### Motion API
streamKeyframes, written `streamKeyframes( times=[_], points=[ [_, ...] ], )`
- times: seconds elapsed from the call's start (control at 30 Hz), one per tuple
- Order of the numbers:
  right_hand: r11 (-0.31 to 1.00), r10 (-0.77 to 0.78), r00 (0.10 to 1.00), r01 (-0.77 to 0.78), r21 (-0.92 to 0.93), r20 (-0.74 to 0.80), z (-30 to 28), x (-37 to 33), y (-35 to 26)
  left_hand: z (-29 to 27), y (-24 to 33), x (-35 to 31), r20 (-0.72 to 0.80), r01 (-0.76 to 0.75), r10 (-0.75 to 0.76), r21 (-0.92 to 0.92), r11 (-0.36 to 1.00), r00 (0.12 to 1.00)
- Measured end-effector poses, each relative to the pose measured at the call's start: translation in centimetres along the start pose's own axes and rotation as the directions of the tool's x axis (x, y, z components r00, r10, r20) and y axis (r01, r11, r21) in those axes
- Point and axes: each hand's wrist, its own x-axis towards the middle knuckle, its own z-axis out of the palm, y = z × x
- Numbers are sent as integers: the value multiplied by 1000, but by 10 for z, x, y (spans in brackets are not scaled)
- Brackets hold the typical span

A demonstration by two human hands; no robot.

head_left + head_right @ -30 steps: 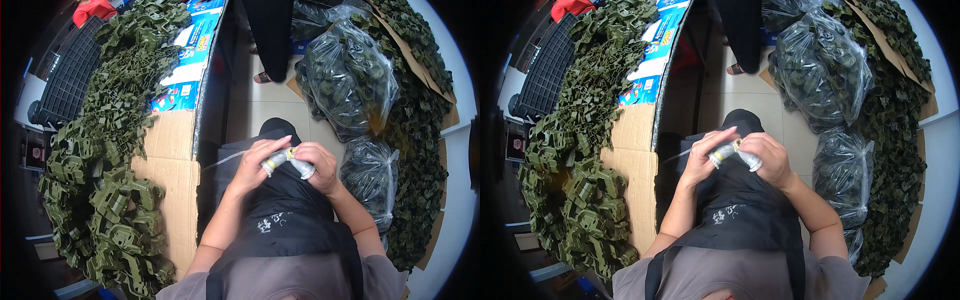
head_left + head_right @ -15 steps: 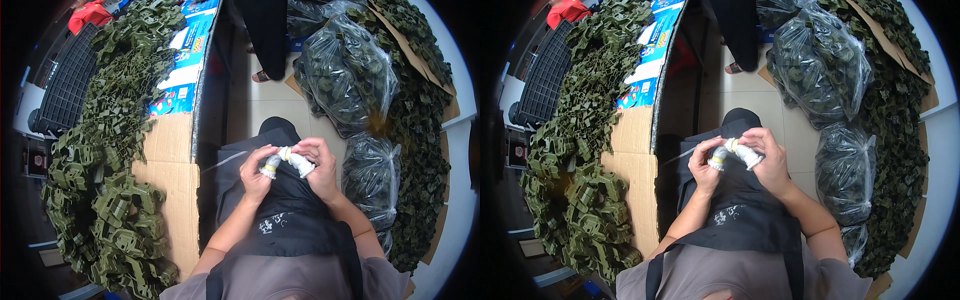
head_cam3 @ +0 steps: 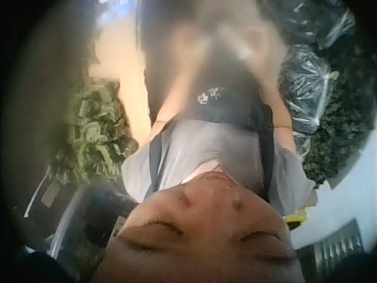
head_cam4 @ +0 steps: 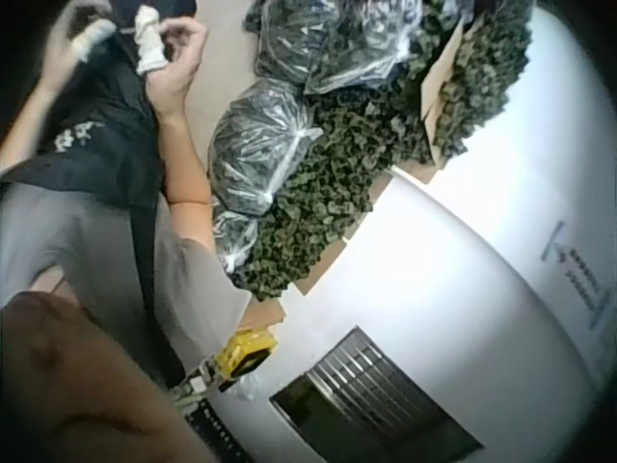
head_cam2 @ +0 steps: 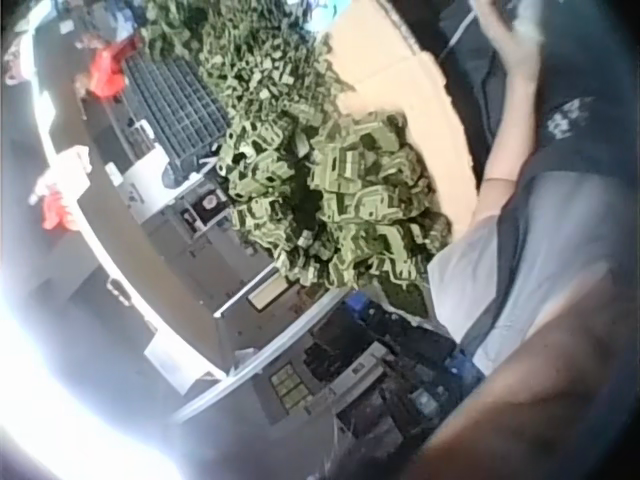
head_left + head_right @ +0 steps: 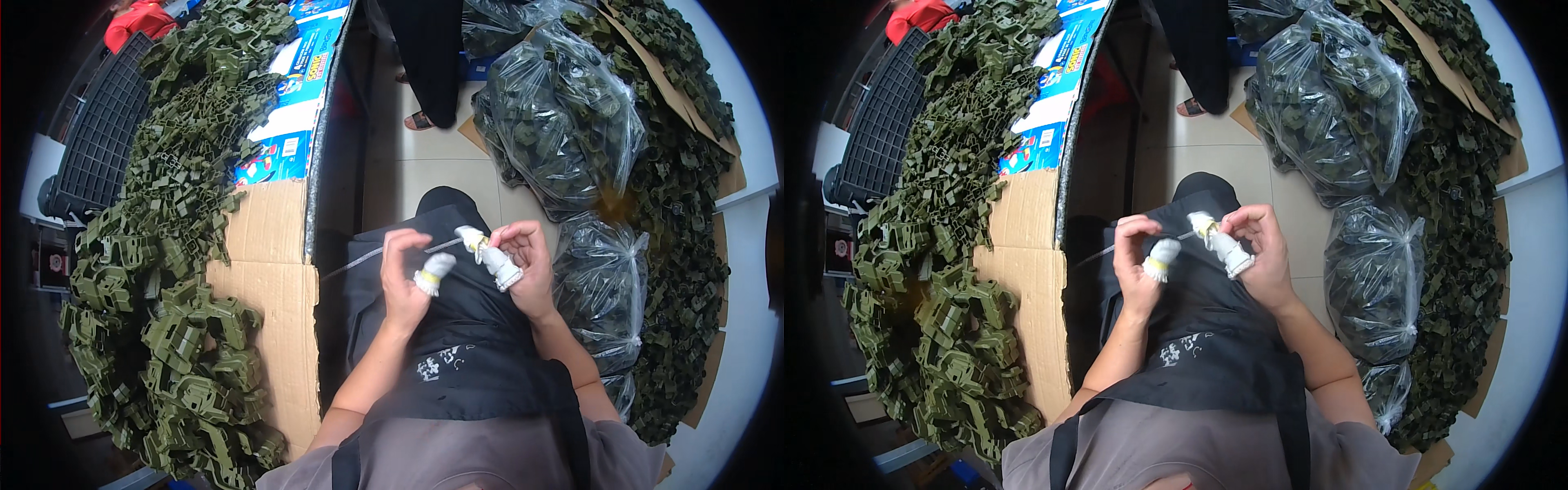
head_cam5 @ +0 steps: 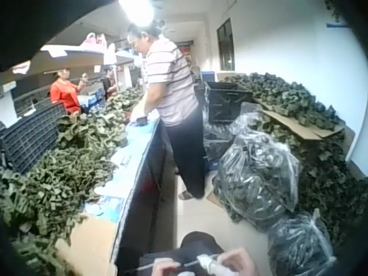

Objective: The person sits in a workshop environment and repeatedly picks up green plastic parts from a large pile on a table. They wipe each part individually with a white cloth or tissue, then place the cleaned part into a pile on their lap. The person continues this repetitive cleaning process throughout the video.

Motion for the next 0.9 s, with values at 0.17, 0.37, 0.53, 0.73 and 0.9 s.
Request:
streamKeyframes(
  times=[0.17,0.37,0.53,0.73,0.9],
  points=[
    [986,-53,990,73,-153,129,5,-2,-2,4,19,6,233,73,-90,80,994,968],
    [998,-59,991,57,16,121,1,-1,6,8,-8,-5,341,620,-520,-489,614,783],
    [946,-166,983,182,-269,81,-5,3,-4,-2,-7,1,392,681,-612,-642,353,686],
    [887,-99,992,123,-445,76,19,5,7,12,-4,-10,166,512,-506,-511,690,847],
    [972,153,988,-145,182,-31,12,5,15,4,-11,-11,611,728,-500,-683,59,614]
  ],
)
